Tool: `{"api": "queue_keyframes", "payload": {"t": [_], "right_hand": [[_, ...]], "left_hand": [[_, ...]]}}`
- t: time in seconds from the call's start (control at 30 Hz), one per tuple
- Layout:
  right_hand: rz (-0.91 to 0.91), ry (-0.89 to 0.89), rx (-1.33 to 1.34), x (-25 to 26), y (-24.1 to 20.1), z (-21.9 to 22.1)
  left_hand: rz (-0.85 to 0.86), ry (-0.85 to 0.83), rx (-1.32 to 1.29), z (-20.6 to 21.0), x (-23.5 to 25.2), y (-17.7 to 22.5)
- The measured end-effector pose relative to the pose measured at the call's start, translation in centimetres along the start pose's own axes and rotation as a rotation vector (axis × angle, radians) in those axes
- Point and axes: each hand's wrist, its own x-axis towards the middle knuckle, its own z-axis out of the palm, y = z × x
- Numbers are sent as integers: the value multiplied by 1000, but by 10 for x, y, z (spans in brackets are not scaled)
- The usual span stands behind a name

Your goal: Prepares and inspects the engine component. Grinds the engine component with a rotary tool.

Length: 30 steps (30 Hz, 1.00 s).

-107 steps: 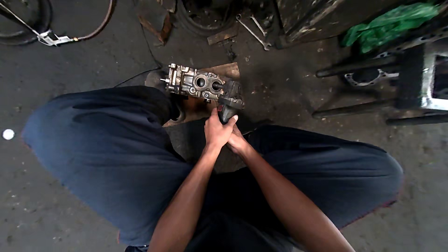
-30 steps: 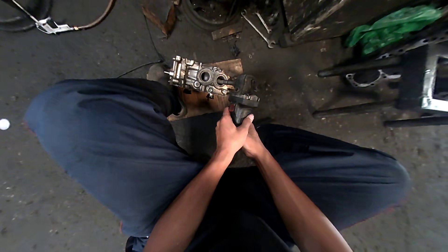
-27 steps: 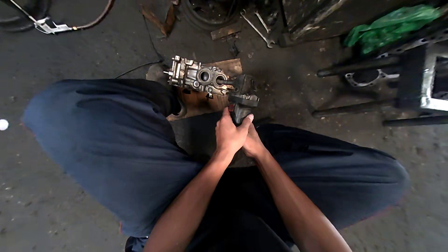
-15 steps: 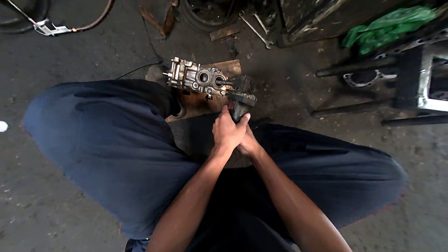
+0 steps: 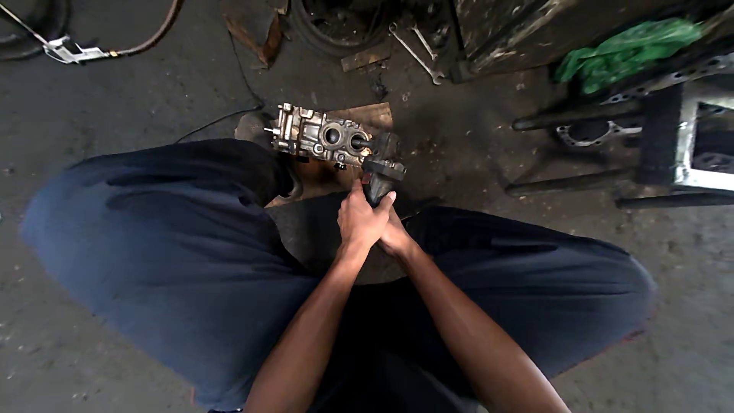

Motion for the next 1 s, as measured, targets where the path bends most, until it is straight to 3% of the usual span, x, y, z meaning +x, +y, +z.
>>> {"api": "queue_keyframes", "payload": {"t": [0.17, 0.57, 0.73, 1.0], "right_hand": [[18, 4, -25, 4, -3, 5], [-84, -66, -18, 27, 38, -4], [-33, -56, -11, 21, 16, 10], [-64, -37, -39, 27, 18, 19]], "left_hand": [[-16, -13, -6, -5, 7, -3], [-11, -45, -2, -9, 19, -13], [-9, -61, -20, -12, 22, -19], [16, -52, -55, -14, 29, -32]]}}
